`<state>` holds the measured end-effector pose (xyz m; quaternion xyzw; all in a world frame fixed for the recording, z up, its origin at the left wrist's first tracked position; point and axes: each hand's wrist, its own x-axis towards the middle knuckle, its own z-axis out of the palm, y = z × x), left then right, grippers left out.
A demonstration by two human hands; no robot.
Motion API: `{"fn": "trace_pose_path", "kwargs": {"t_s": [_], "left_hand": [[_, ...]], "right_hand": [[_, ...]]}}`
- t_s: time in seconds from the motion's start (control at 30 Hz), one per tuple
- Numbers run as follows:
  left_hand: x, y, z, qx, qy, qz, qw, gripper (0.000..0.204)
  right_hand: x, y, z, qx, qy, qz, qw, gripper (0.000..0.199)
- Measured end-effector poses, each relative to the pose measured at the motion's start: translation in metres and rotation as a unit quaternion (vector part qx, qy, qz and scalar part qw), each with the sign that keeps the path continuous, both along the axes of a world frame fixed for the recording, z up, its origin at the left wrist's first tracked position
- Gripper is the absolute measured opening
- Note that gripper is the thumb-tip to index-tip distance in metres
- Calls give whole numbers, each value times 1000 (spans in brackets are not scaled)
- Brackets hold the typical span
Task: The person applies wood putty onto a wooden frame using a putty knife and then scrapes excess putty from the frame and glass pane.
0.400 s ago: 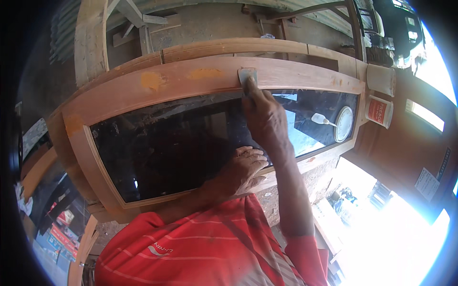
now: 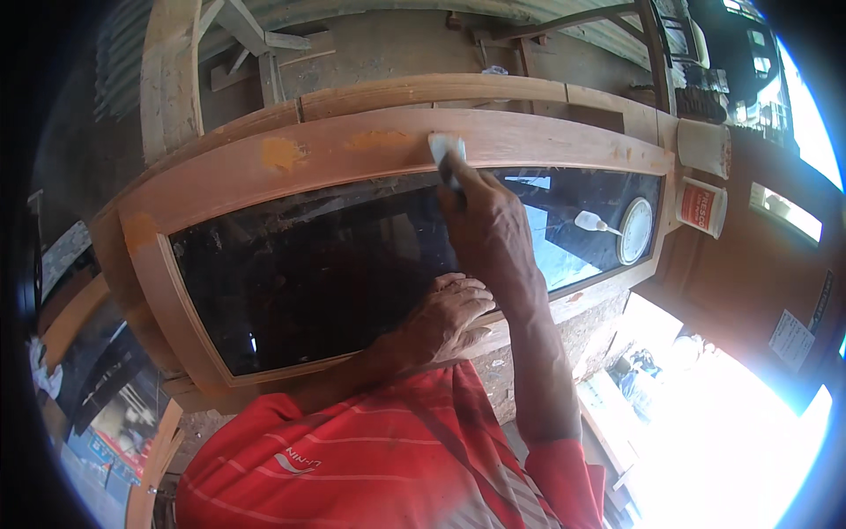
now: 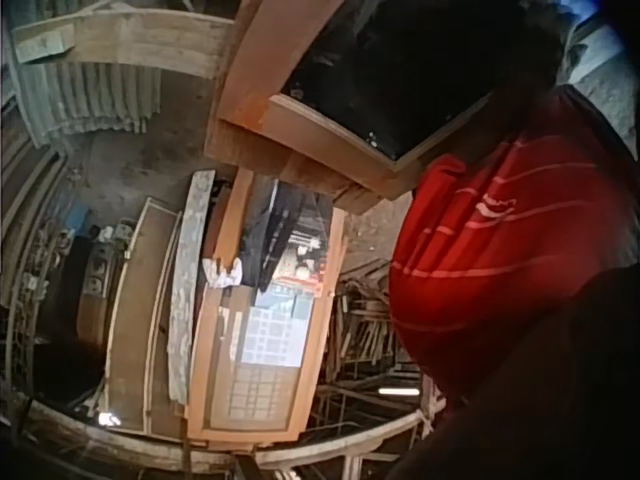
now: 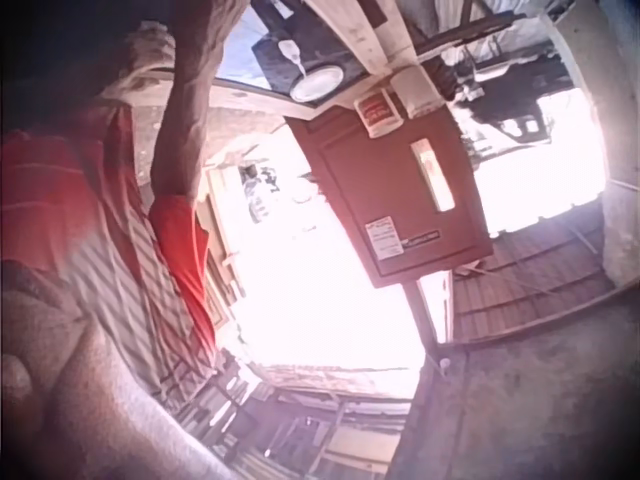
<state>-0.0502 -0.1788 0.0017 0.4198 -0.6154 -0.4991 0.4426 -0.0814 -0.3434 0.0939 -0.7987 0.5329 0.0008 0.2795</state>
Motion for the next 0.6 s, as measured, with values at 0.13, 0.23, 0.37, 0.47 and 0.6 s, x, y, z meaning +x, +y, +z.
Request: {"fn": "trace_pose_path", "kwargs": {"t_s": [0.13,0.23,0.37,0.47,0.6], "left_hand": [[5,-2,6,9,6,-6,1000,49],[2,0,2,-4,5,1,1000,48],[1,-1,0,-3,-2,4,1000,46],[1,-1,1,-10,-7,3,1000,45],[-6,2,-7,-19,-8,20,1000,44]], "right_hand": [[-19,5,-9,-61,10,32,998,42],[-16,-5,-11,-52,17,7,998,41],[-22,2,-2,-47,13,26,998,43],[-24,-3,0,-34,21,6,999,46],[-24,-6,-1,-40,50,26,998,47]]}}
